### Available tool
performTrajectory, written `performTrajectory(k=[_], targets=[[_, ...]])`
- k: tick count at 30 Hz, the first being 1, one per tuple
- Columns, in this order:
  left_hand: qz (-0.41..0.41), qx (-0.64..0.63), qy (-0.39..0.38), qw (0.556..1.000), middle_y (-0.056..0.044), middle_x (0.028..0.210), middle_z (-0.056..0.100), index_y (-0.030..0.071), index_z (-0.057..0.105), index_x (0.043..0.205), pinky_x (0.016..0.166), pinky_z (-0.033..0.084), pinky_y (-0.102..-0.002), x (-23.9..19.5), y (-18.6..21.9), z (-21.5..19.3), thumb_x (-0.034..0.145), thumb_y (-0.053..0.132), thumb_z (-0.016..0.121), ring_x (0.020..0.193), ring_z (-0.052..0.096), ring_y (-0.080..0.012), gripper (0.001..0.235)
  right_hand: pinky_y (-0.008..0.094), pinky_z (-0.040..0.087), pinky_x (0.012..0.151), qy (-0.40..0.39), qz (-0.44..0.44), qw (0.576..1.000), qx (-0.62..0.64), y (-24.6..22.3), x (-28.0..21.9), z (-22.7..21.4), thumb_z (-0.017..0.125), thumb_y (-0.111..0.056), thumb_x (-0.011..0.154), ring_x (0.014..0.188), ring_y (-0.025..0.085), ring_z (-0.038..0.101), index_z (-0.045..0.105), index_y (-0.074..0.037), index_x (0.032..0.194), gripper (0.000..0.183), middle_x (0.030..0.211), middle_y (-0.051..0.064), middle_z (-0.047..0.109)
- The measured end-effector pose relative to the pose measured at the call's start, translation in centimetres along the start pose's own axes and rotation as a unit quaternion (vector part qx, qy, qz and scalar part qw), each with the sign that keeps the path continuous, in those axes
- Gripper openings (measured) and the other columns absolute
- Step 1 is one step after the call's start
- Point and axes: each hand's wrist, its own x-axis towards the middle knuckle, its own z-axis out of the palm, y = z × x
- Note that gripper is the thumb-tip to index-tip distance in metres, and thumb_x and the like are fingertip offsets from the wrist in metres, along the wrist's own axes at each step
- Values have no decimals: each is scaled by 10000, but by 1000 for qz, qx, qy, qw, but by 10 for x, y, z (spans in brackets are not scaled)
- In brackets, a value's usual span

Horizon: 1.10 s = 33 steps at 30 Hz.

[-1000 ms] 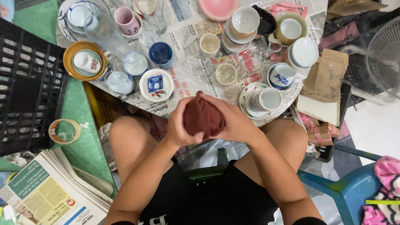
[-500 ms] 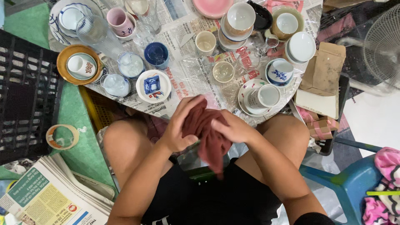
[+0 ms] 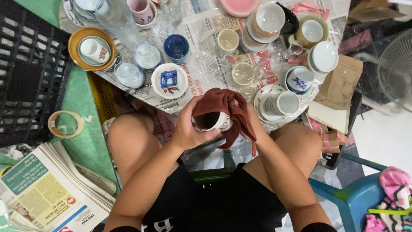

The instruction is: The person wipes various ceramic and glass items, including cups, bowls, and small glasses, using a maroon cloth. The person handles each item one at a time, wiping the exterior and interior surfaces before placing them back on the table.

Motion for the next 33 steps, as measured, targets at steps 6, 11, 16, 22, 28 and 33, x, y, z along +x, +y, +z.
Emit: performTrajectory(k=[6, 11, 16, 22, 28, 33], targets=[[-59, -251, 113, 959, -125, 1331, 618, 3, 468, 1436, 1069, 496, -387, -10, -70, 6, 811, 537, 767, 1211, 631, -231, 875, 354, 543, 897, -82, 113, 940, 310, -8, 1, 16, 579, -347, 1041, 1111, 173, 619, 457, 13, 1434, 547, 1233, 70, 610], [-111, -503, 191, 835, -159, 1302, 638, -22, 463, 1442, 1013, 544, -445, -10, -88, -1, 997, 487, 539, 1141, 668, -275, 680, 404, 505, 1039, -223, 138, 928, 266, -17, -9, 8, 622, -409, 1000, 1200, 245, 628, 418, 53, 1518, 724, 1359, 172, 639], [-91, -551, 57, 827, -215, 1346, 629, -111, 439, 1527, 951, 554, -400, -3, -55, -5, 1006, 575, 506, 1118, 688, -281, 864, 416, 511, 994, -325, 150, 865, 351, -28, -33, -19, 606, -414, 1001, 1136, 248, 626, 426, 44, 1490, 694, 1288, 156, 632], [-181, -484, -114, 849, -214, 1270, 617, -27, 329, 1571, 677, 617, -424, 3, -16, 1, 927, 628, 533, 978, 697, -286, 941, 399, 512, 926, -283, 125, 838, 449, -63, -56, -56, 579, -400, 1015, 1038, 222, 616, 481, 23, 1437, 606, 1186, 108, 630], [-188, -472, -137, 851, -241, 1161, 636, -72, 355, 1578, 693, 611, -420, 7, -26, 12, 959, 613, 509, 1010, 693, -300, 936, 382, 512, 859, -159, 87, 800, 571, -103, -63, -83, 552, -386, 1029, 940, 196, 606, 535, 3, 1384, 527, 1084, 59, 629], [-176, -501, -121, 839, -270, 1063, 687, -81, 405, 1557, 692, 592, -404, 12, -38, 13, 1005, 599, 483, 828, 702, -326, 880, 368, 512, 802, -50, 80, 779, 620, -128, -67, -83, 530, -375, 1040, 858, 174, 598, 580, -15, 1340, 471, 999, 18, 627]])
